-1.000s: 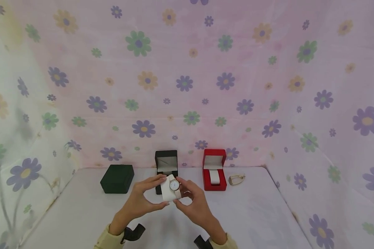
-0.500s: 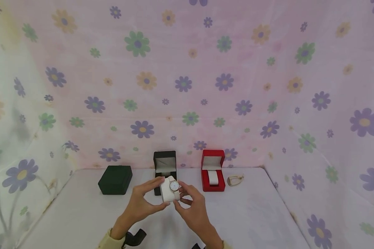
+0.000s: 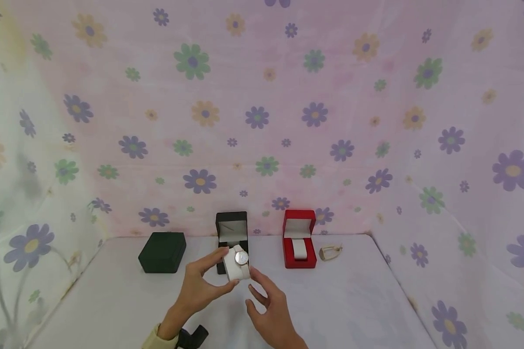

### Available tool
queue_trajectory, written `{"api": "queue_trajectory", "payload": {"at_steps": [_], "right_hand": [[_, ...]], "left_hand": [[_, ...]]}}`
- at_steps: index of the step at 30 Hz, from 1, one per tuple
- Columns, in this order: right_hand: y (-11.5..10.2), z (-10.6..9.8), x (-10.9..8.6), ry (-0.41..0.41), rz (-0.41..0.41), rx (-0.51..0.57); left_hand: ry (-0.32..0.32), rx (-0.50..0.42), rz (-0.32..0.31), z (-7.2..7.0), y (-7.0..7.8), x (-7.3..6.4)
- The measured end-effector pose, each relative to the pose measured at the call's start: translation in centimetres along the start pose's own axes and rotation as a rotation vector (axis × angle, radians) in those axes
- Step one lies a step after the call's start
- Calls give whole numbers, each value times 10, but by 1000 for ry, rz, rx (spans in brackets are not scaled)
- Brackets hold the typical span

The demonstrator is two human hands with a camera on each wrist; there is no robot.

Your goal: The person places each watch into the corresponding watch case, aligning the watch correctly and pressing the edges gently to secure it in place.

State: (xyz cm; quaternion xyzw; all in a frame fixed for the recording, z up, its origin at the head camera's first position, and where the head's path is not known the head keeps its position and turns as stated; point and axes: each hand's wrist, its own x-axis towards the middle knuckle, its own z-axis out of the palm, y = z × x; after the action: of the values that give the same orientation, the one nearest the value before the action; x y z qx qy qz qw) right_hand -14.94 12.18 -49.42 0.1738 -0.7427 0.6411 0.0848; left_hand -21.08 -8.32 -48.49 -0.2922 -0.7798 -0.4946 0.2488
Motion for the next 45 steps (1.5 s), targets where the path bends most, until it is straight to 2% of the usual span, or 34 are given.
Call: {"api": "queue_trajectory", "payload": {"at_steps": [2,6,12,15,20,25,28,34,37,45], "right_hand": [[2,1,-4,-31,-17,1],[4,-2,-4,-81,-54,-12],[3,-20,8,-75,-87,-34],[3,-32,19,-95,-141,-83],[0,-48,40,-216,-222,-163],[-5,-51,51,-331,-256,-166],[-6,-49,52,-349,-268,-141],[-5,-46,55,-351,-286,-48],[-4,-45,57,-359,-297,-6],[-2,-40,54,-361,-253,85]], "left_hand": [[16,3,6,0,0,0],[-1,-6,6,-3,-1,1],[-76,-137,3,-12,-2,2],[-117,-207,13,-17,0,5],[-203,-309,28,-25,4,8],[-253,-351,73,-27,5,10],[-259,-347,100,-27,6,10],[-250,-325,114,-30,9,10],[-238,-313,110,-31,11,9],[-198,-307,75,-29,11,-2]]}}
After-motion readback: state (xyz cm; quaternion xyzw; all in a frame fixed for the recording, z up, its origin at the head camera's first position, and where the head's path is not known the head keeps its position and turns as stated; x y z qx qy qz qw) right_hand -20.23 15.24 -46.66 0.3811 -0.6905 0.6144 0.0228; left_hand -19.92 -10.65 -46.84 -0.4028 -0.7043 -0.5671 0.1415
